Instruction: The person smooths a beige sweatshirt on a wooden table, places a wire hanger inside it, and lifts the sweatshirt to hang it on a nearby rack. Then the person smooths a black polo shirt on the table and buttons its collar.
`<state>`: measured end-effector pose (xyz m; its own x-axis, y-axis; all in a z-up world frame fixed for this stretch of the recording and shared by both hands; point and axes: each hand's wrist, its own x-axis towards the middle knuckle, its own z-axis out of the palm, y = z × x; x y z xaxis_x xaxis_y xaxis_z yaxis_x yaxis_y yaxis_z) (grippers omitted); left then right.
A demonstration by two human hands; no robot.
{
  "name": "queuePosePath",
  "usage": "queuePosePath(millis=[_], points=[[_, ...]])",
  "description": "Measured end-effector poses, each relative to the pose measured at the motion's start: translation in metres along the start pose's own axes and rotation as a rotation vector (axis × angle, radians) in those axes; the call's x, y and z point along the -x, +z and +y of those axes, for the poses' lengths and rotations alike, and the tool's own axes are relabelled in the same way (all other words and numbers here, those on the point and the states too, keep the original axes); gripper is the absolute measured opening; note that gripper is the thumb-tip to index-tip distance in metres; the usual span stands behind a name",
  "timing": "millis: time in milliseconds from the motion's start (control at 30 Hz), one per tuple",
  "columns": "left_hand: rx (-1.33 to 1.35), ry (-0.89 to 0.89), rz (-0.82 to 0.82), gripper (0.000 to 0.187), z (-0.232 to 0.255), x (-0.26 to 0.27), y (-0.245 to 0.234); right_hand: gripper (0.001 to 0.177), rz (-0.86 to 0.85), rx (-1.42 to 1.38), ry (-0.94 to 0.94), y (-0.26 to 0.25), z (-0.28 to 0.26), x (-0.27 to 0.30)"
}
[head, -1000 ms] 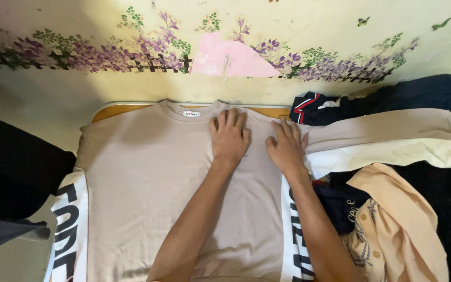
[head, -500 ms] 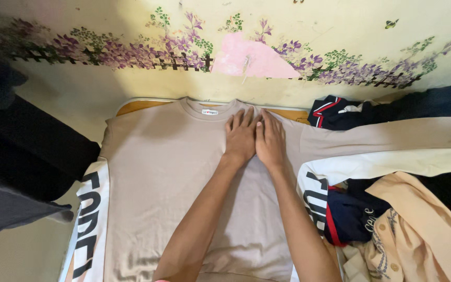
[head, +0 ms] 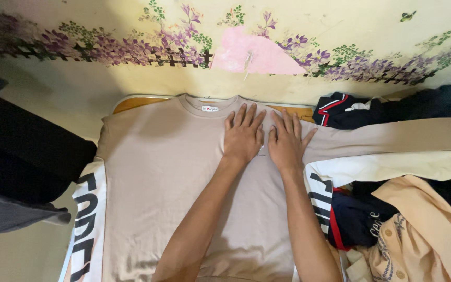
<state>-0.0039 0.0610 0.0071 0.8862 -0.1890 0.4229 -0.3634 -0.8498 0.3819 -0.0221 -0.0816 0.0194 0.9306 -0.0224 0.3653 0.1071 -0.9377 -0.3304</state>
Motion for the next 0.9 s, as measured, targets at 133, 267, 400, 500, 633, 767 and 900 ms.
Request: queuePosePath(millis=[133, 267, 400, 500, 633, 767, 900], points=[[0.021, 0.05, -0.013, 0.047, -0.003, 0.002, -0.009, 0.048, -0.015, 0.028, 0.014, 0.002, -0.002, 0.0], [0.161, 0.224, -0.031, 0.046, -0.032, 0.02, -0.032, 0.05, -0.032, 0.055, 0.035, -0.002, -0.005, -0.001], [0.201, 0.249, -0.094, 0.044, -0.075, 0.045, -0.079, 0.051, -0.049, 0.037, 0.039, -0.004, -0.009, -0.002], [0.088, 0.167, 0.021, 0.04, -0.093, 0.055, -0.107, 0.05, -0.045, 0.021, 0.029, -0.005, -0.009, -0.001], [-0.046, -0.142, 0.11, 0.032, -0.098, 0.057, -0.126, 0.051, -0.059, 0.003, 0.042, -0.005, -0.009, -0.002], [-0.029, -0.174, 0.092, 0.036, -0.097, 0.056, -0.121, 0.05, -0.056, -0.029, 0.04, -0.004, -0.006, -0.003], [-0.068, -0.103, 0.161, 0.037, -0.099, 0.059, -0.112, 0.05, -0.031, -0.01, 0.041, 0.002, -0.005, -0.002]])
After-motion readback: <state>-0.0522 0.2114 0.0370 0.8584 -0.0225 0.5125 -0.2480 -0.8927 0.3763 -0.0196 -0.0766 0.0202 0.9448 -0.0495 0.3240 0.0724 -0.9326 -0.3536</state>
